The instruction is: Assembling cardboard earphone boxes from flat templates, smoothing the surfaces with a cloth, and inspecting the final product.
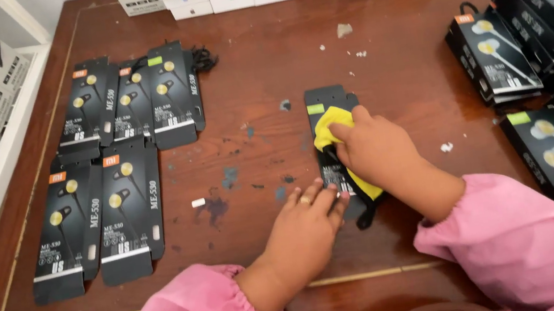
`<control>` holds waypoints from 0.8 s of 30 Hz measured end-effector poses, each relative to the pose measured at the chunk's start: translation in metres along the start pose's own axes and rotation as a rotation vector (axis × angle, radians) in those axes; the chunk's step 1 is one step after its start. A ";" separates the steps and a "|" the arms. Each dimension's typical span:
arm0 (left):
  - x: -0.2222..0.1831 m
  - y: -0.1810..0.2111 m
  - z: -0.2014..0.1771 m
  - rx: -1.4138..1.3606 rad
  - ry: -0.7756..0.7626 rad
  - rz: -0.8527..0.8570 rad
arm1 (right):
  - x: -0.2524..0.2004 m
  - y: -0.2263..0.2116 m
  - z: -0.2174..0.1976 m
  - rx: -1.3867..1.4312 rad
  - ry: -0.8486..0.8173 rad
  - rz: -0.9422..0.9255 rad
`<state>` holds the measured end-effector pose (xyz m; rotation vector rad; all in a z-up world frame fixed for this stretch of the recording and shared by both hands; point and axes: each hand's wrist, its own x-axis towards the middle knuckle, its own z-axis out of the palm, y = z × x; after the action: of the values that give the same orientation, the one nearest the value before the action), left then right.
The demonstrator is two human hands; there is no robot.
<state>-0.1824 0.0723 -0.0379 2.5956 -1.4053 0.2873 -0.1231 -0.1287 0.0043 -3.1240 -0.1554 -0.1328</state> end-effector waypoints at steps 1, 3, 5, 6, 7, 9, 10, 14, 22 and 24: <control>0.000 0.000 -0.002 0.003 0.003 -0.004 | 0.011 0.002 0.003 -0.001 0.003 -0.005; -0.001 0.001 -0.005 -0.013 0.064 0.011 | 0.033 0.007 0.010 0.016 0.039 0.014; 0.001 -0.002 -0.009 -0.046 0.112 0.011 | 0.056 0.014 0.022 0.001 0.087 0.013; 0.001 -0.002 -0.012 -0.082 0.160 0.015 | 0.067 0.017 0.028 -0.013 0.134 0.017; 0.003 -0.003 -0.017 -0.079 0.159 0.008 | 0.077 0.019 0.033 -0.010 0.134 0.009; 0.006 -0.004 -0.029 -0.090 0.224 -0.003 | 0.095 0.024 0.041 -0.039 0.202 0.026; 0.007 -0.004 -0.027 -0.085 0.225 -0.010 | 0.100 0.024 0.039 -0.037 0.203 0.018; 0.008 -0.007 -0.016 -0.105 0.228 -0.063 | 0.115 0.032 0.053 -0.015 0.206 0.075; 0.006 -0.007 -0.015 -0.120 0.218 -0.125 | 0.031 0.015 0.027 -0.093 0.298 -0.055; 0.006 -0.006 -0.018 -0.103 0.232 -0.124 | -0.009 0.011 0.016 -0.080 0.289 -0.183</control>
<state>-0.1755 0.0753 -0.0196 2.4603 -1.1465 0.4676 -0.1296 -0.1406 -0.0121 -3.1160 -0.4395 -0.6008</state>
